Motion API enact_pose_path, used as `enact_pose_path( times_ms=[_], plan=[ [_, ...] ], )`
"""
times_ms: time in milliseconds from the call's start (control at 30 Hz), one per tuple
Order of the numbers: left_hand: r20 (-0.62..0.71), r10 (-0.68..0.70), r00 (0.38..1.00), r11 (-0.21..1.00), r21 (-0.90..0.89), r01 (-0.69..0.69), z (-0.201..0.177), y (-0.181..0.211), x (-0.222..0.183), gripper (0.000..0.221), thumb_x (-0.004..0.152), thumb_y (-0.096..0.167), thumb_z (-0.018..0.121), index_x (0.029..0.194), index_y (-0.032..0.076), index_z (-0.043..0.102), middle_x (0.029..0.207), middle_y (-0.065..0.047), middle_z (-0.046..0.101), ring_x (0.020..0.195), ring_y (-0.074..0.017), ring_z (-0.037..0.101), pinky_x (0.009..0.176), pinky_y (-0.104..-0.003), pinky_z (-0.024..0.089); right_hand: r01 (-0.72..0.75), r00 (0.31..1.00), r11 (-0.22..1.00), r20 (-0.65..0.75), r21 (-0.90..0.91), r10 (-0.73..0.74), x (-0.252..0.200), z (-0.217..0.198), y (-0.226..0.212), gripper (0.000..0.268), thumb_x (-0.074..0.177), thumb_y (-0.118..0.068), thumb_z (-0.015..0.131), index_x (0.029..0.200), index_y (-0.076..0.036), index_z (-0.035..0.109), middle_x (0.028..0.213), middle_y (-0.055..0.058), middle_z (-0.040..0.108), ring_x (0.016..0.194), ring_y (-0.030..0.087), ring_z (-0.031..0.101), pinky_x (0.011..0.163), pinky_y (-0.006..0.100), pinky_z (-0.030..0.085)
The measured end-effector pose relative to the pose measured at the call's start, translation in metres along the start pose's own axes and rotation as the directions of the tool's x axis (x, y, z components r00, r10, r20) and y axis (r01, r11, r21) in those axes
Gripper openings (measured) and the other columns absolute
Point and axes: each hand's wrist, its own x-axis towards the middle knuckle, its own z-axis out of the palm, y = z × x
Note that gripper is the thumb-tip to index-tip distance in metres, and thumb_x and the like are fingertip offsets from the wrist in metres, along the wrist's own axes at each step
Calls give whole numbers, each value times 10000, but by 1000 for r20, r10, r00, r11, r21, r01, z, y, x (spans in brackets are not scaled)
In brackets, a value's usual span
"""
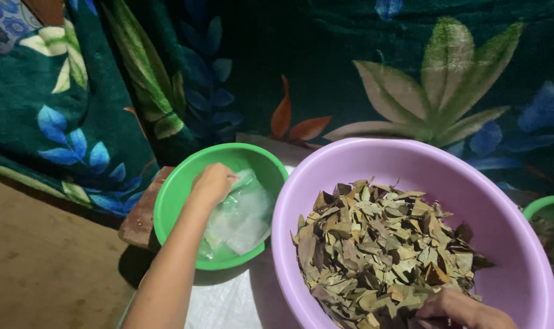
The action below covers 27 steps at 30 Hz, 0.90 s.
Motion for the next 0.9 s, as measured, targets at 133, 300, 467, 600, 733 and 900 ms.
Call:
enact_pose_path(
  times_ms=[133,300,467,600,733,900],
  plan=[
    [-57,-77,995,977,-202,64,-45,22,-45,318,1028,243,581,1289,125,719,1386,-153,644,1225,-353,637,1112,-456,452,-171,920,984,-365,-43,144,10,11,-72,65,681,-233,913,743,-232,933,714,-127,904,679,6,873,711,164,614],
    [-375,164,912,820,-463,-338,-42,24,-57,214,911,158,687,1087,114,800,966,-65,788,868,-191,737,814,-315,548,-189,980,982,-72,-1,188,1,-14,-51,400,864,-522,680,1074,-289,928,1073,-86,939,970,78,894,804,268,632],
    [-349,216,912,299,-865,-402,-11,94,-105,47,862,41,769,896,9,767,742,-112,771,588,-143,676,594,-251,582,-106,950,993,-292,43,114,39,-55,-146,224,826,-279,770,943,-184,935,889,-44,938,820,80,937,781,246,630],
    [-193,310,931,185,-948,-258,6,154,-155,98,818,-52,801,790,20,740,777,-135,802,661,-170,728,601,-261,592,-230,730,972,-653,41,201,75,-76,-207,226,717,-97,843,942,-78,822,855,8,835,764,76,733,744,219,586],
    [-158,416,895,12,-984,-179,28,176,-181,148,788,-86,835,803,-18,704,767,-167,769,608,-194,719,553,-259,652,-90,693,979,-694,182,193,103,-91,-228,231,819,49,735,1049,39,760,871,130,806,716,164,762,681,234,613],
    [-190,433,881,99,-961,-256,32,180,-188,181,735,3,895,814,47,738,738,-77,767,633,-115,685,587,-229,603,-89,762,996,-645,-14,59,122,-89,-235,126,795,-55,787,921,-58,794,860,36,820,752,103,760,681,212,613]
  ],
)
